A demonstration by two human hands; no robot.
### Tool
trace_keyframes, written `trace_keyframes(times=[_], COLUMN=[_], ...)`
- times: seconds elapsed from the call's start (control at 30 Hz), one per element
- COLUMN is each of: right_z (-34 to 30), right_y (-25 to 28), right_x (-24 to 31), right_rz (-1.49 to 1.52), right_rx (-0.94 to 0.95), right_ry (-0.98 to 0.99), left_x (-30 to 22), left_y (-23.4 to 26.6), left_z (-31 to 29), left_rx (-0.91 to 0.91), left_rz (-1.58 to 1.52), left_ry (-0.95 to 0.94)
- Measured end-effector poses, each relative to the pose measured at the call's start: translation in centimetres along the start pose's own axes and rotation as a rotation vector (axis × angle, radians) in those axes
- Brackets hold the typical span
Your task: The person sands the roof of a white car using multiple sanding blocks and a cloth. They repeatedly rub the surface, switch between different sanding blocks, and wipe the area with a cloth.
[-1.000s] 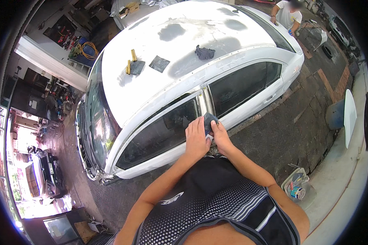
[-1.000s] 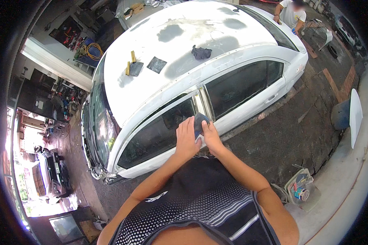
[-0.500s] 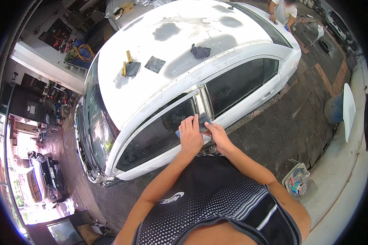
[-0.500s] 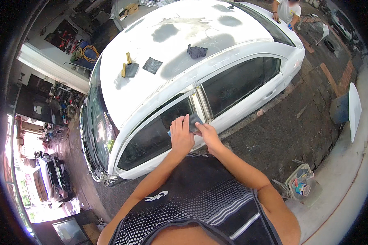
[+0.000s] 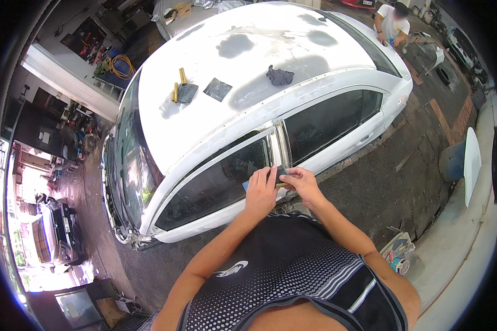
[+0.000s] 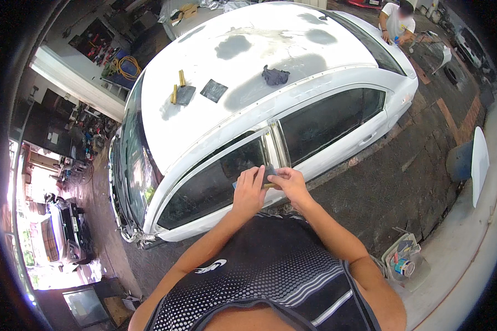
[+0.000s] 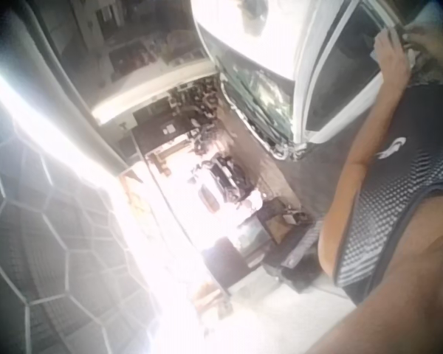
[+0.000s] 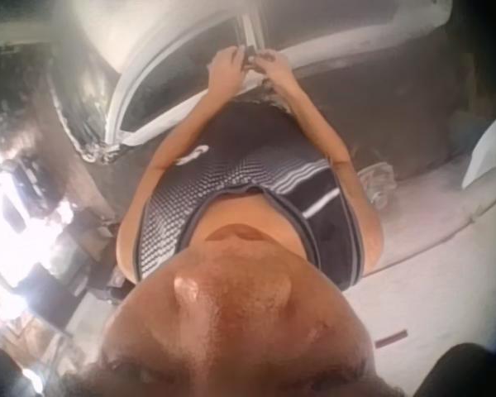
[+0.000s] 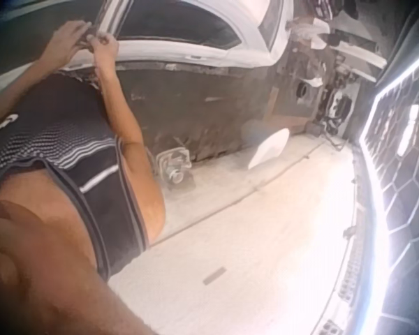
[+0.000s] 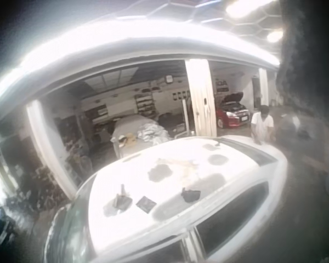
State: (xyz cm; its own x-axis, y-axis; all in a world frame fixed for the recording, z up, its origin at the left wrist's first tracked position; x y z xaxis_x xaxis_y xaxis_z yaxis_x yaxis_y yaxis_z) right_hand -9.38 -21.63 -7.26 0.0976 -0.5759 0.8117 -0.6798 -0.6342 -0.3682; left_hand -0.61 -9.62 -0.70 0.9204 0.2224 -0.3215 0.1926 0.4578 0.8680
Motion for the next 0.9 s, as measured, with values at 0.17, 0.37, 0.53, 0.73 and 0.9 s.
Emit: trace_keyframes(times=[0.17, 0.37, 0.53, 0.73, 0.9], right_z=[0.4, 4.5, 14.8, 32.2, 40.3], right_y=[-0.3, 1.2, 3.5, -2.0, -1.8], right_x=[0.3, 1.5, 8.2, 17.1, 18.4], right_rz=[0.047, -0.099, -0.790, -1.382, -1.468], right_rx=[0.011, -0.070, -0.340, -0.422, -0.409], right_ry=[-0.085, 0.079, 0.816, 1.129, 1.171], left_x=[1.1, 12.3, 17.4, 17.9, 16.3], left_y=[-0.1, -4.7, -4.8, -7.9, -11.6], left_z=[0.0, -2.1, -1.9, -3.2, -0.5], left_rx=[-0.041, 0.003, -0.208, -0.205, -0.156], left_rz=[-0.075, -1.172, -1.535, -1.704, -1.882], left_ry=[0.076, 0.888, 0.983, 1.116, 1.093])
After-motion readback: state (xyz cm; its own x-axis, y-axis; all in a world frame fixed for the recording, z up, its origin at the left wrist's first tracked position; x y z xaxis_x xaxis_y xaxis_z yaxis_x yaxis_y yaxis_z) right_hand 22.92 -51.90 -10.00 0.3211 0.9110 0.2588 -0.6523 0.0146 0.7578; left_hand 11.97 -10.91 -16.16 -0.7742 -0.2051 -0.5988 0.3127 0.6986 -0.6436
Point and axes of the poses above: each hand's wrist, its own z-axis towards the middle knuckle, its own y-axis out of the back of the hand, x = y × z, the point moved 7 cm from there along z, towards the middle knuckle, and after that the axes turned 5 degrees about z, right-handed, at the moved point
